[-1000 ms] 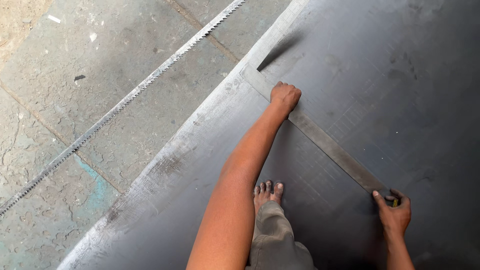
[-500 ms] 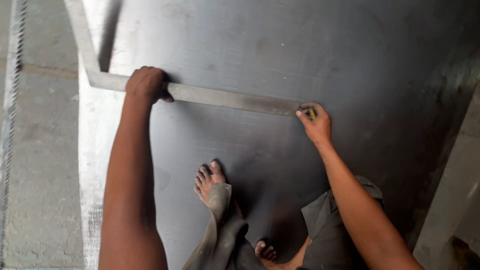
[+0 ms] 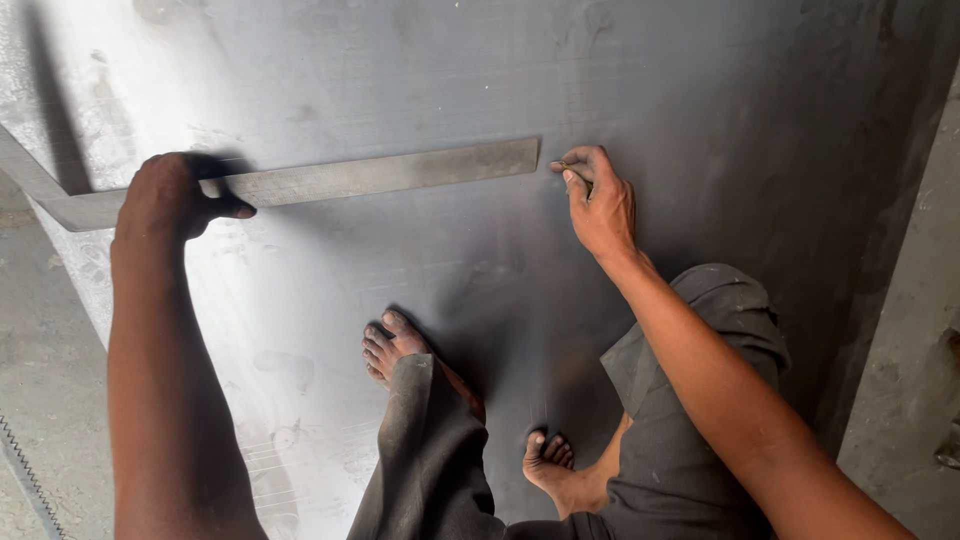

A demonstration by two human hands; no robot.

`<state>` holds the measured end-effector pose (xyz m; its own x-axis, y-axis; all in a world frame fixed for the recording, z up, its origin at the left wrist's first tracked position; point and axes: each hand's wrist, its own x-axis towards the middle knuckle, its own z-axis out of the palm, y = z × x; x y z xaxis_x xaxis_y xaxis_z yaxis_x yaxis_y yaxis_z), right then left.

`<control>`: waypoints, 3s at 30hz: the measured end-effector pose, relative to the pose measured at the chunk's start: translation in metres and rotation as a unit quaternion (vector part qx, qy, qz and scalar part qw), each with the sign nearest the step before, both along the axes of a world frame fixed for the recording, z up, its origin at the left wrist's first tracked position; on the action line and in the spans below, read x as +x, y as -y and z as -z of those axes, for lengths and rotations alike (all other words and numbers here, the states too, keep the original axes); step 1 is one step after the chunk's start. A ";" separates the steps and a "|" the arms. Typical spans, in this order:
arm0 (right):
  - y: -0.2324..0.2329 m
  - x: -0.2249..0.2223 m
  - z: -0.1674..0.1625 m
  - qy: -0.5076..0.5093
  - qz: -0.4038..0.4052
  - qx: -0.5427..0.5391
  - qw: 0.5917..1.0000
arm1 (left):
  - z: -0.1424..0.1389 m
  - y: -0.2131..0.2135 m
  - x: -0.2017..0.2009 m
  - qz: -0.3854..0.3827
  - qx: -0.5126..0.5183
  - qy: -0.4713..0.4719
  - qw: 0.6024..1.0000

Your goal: The person uses a metal square ruler and a yellow pencil to draw straight lines and right angles on a large, dark metal sheet. They repeatedly reposition the ruler to create a grid of intersecting lines across the surface.

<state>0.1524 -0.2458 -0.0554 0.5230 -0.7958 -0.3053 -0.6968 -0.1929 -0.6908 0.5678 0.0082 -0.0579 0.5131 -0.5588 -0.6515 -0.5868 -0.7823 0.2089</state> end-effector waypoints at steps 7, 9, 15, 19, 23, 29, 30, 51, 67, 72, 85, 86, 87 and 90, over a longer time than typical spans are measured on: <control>-0.023 -0.006 0.003 0.053 -0.097 -0.042 0.993 | 0.002 0.002 -0.001 -0.023 0.030 0.003 0.999; -0.025 -0.005 0.010 0.052 -0.113 -0.046 0.991 | 0.002 0.001 -0.003 -0.030 0.032 -0.002 0.999; -0.023 -0.002 0.025 0.028 -0.129 -0.049 0.990 | 0.001 0.005 -0.003 0.010 0.055 0.018 0.998; -0.022 0.000 0.023 0.031 -0.147 -0.061 0.987 | -0.001 0.008 -0.003 0.045 0.056 0.025 0.997; -0.022 0.000 0.023 0.027 -0.150 -0.051 0.987 | -0.003 0.013 -0.005 0.049 0.058 0.032 0.997; -0.028 -0.007 0.025 0.032 -0.126 -0.052 0.990 | -0.002 0.005 0.000 0.042 -0.017 -0.024 0.999; -0.029 -0.006 0.025 0.046 -0.128 -0.056 0.989 | 0.000 0.003 0.001 -0.067 -0.042 -0.113 0.990; 0.008 0.042 0.032 -0.018 -0.050 -0.024 0.998 | 0.028 -0.018 0.014 -0.134 -0.112 0.159 0.972; -0.023 0.071 -0.003 0.063 -0.069 -0.251 0.963 | 0.011 -0.027 0.024 -0.006 -0.114 0.055 0.992; -0.081 0.093 -0.015 0.061 -0.192 -0.151 0.968 | -0.001 -0.023 0.016 -0.023 -0.130 0.047 0.990; -0.117 0.105 0.011 0.062 -0.216 -0.038 0.974 | 0.018 -0.024 0.014 -0.026 -0.088 -0.001 0.996; -0.108 0.105 0.011 0.085 -0.198 -0.054 0.975 | 0.018 -0.024 0.015 -0.030 -0.082 -0.003 0.996; -0.098 0.107 0.011 0.109 -0.179 -0.069 0.975 | 0.019 -0.024 0.015 -0.036 -0.076 -0.005 0.996; -0.059 0.124 0.010 0.156 -0.069 0.145 0.974 | 0.019 -0.029 0.015 -0.048 -0.068 -0.018 0.996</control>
<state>0.2762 -0.1872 -0.0659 0.7227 -0.6148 -0.3158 -0.4246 -0.0345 -0.9047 0.5830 0.0370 -0.0767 0.5458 -0.5932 -0.5917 -0.5006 -0.7972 0.3375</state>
